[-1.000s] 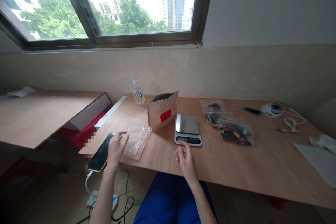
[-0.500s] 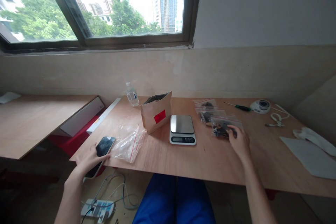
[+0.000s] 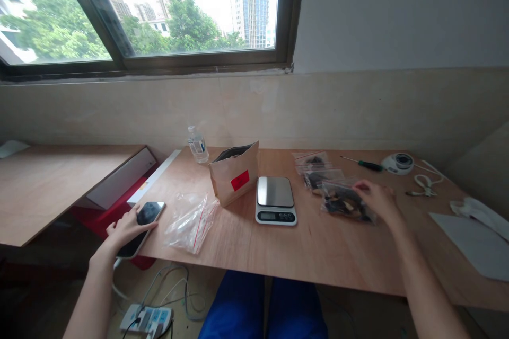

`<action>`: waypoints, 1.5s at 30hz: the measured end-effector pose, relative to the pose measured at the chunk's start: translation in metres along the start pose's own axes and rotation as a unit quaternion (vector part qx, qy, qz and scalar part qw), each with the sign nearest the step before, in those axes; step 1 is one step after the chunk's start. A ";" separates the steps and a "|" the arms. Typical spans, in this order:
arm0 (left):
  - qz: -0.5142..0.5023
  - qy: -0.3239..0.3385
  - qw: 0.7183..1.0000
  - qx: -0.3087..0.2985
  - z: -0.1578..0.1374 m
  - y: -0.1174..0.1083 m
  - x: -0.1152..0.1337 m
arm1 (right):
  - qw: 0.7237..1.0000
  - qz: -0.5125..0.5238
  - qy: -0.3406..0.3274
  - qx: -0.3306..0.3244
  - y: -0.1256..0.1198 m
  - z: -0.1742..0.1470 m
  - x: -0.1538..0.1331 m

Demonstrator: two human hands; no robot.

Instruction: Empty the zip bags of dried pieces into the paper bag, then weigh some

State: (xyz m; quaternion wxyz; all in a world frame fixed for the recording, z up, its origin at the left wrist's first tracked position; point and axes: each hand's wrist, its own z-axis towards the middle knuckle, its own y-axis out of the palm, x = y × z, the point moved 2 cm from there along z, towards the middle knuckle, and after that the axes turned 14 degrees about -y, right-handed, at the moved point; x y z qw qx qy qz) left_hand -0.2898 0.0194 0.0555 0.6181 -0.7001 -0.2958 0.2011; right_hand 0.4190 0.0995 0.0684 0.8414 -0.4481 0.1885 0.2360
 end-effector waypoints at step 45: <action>-0.601 0.183 0.717 -0.302 -0.224 0.042 0.196 | 0.925 0.320 0.007 -0.207 0.093 -0.106 -0.278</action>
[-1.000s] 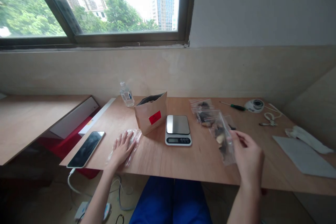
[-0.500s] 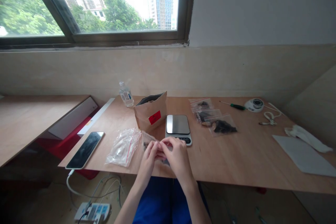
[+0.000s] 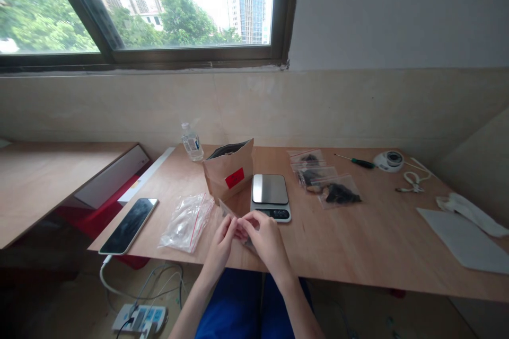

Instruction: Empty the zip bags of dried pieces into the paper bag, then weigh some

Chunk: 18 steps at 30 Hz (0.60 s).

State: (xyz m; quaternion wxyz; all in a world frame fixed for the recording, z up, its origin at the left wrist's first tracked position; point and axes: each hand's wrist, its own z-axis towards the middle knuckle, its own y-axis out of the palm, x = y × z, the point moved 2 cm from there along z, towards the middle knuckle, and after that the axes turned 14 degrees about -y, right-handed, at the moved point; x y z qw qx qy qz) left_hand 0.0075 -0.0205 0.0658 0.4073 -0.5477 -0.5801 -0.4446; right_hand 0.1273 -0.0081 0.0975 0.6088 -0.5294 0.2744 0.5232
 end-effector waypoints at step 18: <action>0.010 -0.028 0.999 -0.021 0.000 -0.007 -0.016 | 0.994 0.077 0.046 -0.068 0.005 -0.007 0.007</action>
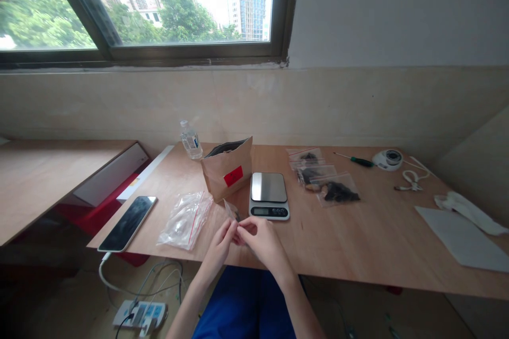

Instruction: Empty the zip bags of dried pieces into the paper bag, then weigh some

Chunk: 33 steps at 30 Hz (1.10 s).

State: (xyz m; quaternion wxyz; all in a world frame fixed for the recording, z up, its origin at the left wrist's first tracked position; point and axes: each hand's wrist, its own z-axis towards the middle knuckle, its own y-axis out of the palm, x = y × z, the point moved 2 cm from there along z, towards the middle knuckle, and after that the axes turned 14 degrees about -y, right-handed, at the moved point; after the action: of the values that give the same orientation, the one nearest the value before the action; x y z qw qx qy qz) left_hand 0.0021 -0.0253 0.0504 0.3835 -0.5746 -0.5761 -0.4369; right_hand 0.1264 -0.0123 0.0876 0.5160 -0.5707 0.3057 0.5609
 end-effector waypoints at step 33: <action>-0.050 0.071 0.995 0.047 -0.012 0.001 -0.028 | 0.983 0.032 -0.056 0.174 -0.058 0.024 -0.033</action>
State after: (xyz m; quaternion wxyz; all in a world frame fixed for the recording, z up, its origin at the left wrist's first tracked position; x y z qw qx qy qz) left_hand 0.0038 -0.0463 0.0277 0.4279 -0.4943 -0.5954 -0.4670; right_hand 0.1668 0.0189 0.1373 0.6058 -0.4295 0.3872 0.5465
